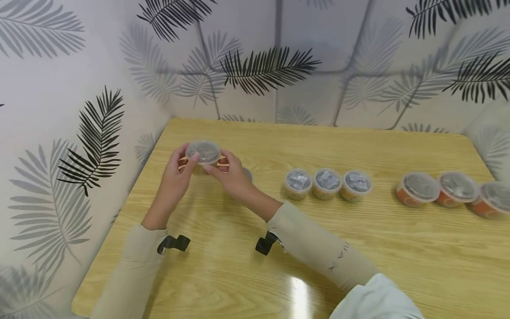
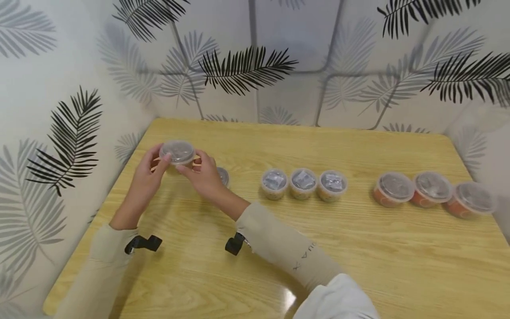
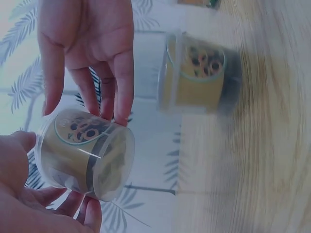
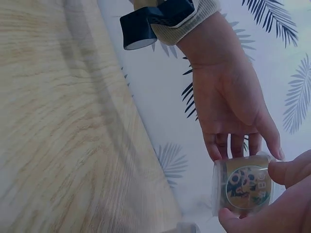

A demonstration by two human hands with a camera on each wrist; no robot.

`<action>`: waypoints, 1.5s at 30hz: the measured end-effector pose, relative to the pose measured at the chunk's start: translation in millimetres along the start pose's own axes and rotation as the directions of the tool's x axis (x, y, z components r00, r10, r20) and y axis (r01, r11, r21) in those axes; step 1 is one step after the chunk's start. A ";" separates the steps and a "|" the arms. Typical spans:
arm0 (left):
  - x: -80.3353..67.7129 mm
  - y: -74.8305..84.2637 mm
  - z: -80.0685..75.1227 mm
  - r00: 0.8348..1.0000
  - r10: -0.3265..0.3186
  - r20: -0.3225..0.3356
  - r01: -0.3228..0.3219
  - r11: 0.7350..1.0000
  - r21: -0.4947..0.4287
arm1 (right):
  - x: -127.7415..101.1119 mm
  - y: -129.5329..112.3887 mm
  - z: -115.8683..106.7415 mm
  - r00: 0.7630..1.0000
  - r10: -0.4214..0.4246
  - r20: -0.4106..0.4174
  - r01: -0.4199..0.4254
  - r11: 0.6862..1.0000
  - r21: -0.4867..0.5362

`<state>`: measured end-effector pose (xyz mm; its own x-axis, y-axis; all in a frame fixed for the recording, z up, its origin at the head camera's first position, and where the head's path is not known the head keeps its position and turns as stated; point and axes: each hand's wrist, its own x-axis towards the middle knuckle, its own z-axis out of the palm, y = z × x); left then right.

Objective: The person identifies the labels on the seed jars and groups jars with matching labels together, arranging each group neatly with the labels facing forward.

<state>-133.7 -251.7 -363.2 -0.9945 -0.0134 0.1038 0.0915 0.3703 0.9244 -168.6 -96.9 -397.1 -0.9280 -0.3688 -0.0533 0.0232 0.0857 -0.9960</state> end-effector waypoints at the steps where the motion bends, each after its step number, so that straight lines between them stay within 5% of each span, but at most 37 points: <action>1: -3.4 2.9 1.5 1.000 -0.001 0.005 0.001 1.000 -0.005 | -3.7 0.2 -3.3 1.000 0.003 0.019 -0.003 1.000 0.002; 11: -18.4 9.3 16.0 1.000 0.006 0.007 -0.006 0.999 -0.034 | -24.9 2.8 -23.3 0.999 -0.038 0.020 0.037 0.999 0.013; 26: -8.7 -26.9 22.9 0.994 0.052 0.099 -0.026 0.969 -0.245 | -24.2 4.2 -19.3 0.997 -0.058 0.042 0.054 0.996 0.075; 45: -18.3 -39.9 7.3 0.997 0.039 0.062 -0.025 0.976 -0.214 | -43.0 -22.4 -21.3 0.991 -0.061 0.121 0.048 0.993 0.110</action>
<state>-119.5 -259.4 -404.6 -0.9914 0.0583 0.1170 0.1251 0.1627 0.9787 -137.2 -63.2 -371.0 -0.8758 -0.4826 -0.0009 0.0196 -0.0338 -0.9992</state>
